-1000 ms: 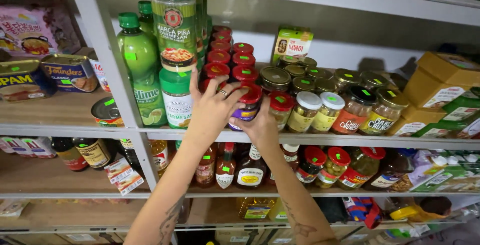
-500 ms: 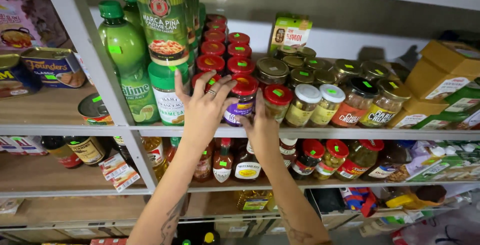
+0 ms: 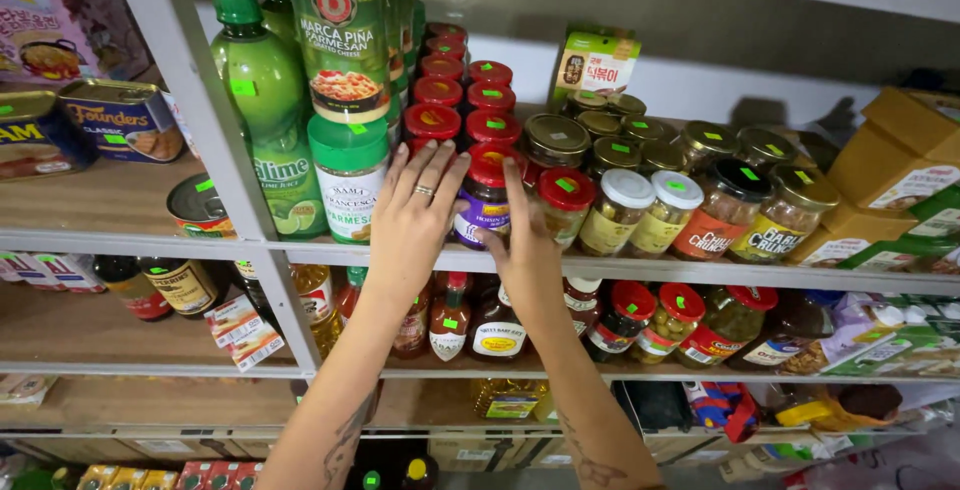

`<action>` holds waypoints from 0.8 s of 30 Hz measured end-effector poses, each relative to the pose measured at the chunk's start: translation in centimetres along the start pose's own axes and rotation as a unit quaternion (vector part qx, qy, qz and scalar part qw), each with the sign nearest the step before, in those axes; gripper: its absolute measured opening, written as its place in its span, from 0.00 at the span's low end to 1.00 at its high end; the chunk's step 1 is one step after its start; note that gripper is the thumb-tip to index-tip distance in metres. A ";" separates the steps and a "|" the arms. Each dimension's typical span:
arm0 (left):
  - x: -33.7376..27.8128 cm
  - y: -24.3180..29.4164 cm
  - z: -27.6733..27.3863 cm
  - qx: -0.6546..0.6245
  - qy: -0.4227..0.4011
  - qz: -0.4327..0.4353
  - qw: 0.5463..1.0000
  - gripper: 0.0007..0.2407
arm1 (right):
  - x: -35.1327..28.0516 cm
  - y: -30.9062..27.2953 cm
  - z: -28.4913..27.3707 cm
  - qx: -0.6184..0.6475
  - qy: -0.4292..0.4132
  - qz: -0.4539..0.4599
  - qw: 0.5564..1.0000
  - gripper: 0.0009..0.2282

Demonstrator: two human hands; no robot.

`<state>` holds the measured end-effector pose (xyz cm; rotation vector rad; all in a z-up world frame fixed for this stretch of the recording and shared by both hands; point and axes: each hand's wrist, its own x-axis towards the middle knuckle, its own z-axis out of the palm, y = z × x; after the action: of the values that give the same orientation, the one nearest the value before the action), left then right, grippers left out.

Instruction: Organizing and arranging various jars, bottles, and cans on the shelves in a grocery store.

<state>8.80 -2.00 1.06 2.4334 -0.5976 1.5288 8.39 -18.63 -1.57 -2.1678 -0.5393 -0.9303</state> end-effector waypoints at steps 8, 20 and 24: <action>0.1 0.0 -0.1 -0.057 -0.005 -0.018 0.998 0.24 | -0.1 0.2 -0.1 0.016 -0.017 -0.021 1.000 0.40; -0.6 -0.2 -0.4 -0.083 0.012 -0.046 0.995 0.23 | -0.5 1.6 0.6 -0.021 -0.042 -0.009 0.999 0.41; -2.7 -0.3 -3.7 -0.121 0.030 -0.007 0.992 0.24 | -0.8 3.3 0.9 -0.105 -0.028 -0.018 0.994 0.41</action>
<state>4.89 0.30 0.24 2.2003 -0.7067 1.4263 10.25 -20.22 -4.04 -2.3855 -0.5288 -0.9856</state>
